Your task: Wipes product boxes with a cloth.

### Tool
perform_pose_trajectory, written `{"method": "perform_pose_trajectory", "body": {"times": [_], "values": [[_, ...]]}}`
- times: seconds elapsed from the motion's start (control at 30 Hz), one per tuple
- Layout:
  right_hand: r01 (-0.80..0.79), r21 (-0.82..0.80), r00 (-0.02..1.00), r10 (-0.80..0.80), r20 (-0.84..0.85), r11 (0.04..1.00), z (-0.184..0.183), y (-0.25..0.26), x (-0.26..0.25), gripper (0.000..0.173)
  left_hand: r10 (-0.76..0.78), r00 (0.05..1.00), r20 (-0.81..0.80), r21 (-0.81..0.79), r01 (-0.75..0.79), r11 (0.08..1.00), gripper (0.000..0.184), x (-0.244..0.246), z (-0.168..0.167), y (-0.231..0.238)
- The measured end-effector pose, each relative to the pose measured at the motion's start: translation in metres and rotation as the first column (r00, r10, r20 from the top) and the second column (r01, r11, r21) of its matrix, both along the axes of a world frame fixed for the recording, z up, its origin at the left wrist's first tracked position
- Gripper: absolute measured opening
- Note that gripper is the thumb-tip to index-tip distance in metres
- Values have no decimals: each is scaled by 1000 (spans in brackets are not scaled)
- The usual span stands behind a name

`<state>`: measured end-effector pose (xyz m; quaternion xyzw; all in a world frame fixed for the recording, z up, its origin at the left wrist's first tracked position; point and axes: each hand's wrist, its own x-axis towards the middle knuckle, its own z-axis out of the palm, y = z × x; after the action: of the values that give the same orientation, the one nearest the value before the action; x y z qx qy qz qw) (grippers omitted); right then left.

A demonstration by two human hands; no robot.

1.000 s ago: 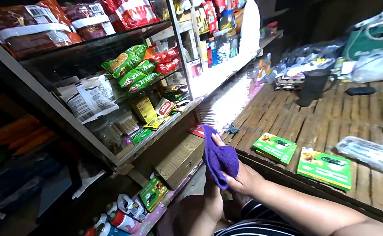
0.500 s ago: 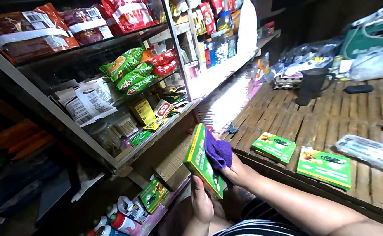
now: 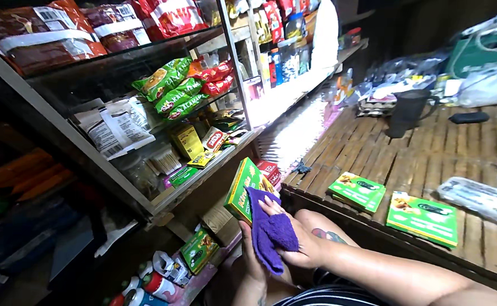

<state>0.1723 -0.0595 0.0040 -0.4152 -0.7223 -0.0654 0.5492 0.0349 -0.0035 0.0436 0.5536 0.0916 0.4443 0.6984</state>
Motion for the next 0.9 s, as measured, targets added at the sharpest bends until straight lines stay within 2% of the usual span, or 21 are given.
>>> {"method": "perform_pose_trajectory", "body": {"times": [0.07, 0.17, 0.27, 0.4, 0.57, 0.63, 0.83, 0.9], "values": [[15, -14, 1000, -14, 10, 1000, 5, -4, 1, 63, -26, 999, 21, -10, 27, 1000, 55, 3, -5, -4], [39, -2, 999, -39, 12, 999, 11, -6, 5, 63, -47, 998, 39, 93, 43, 995, 41, 2, -21, -5], [84, -8, 996, -84, -1, 996, 20, -9, 10, 70, -60, 998, 13, 150, 57, 987, 54, 3, -25, -9], [174, -4, 982, -174, -70, 985, 21, -9, 20, 77, -108, 988, -108, 129, 121, 984, 55, 9, -25, -10], [251, 44, 951, -237, -198, 967, 14, 1, 41, 75, -209, 968, -140, 147, 229, 962, 83, 13, -19, -6], [260, 27, 936, -245, -252, 965, 15, 2, 47, 75, -217, 965, -148, 155, 239, 959, 84, 11, -18, -6], [302, -71, 881, -306, -361, 951, 14, 1, 55, 70, -279, 956, -93, 47, 284, 958, 84, 7, -13, -2], [313, -98, 871, -326, -367, 945, 10, 1, 55, 61, -258, 965, -42, 8, 259, 966, 82, 7, -11, -1]]}}
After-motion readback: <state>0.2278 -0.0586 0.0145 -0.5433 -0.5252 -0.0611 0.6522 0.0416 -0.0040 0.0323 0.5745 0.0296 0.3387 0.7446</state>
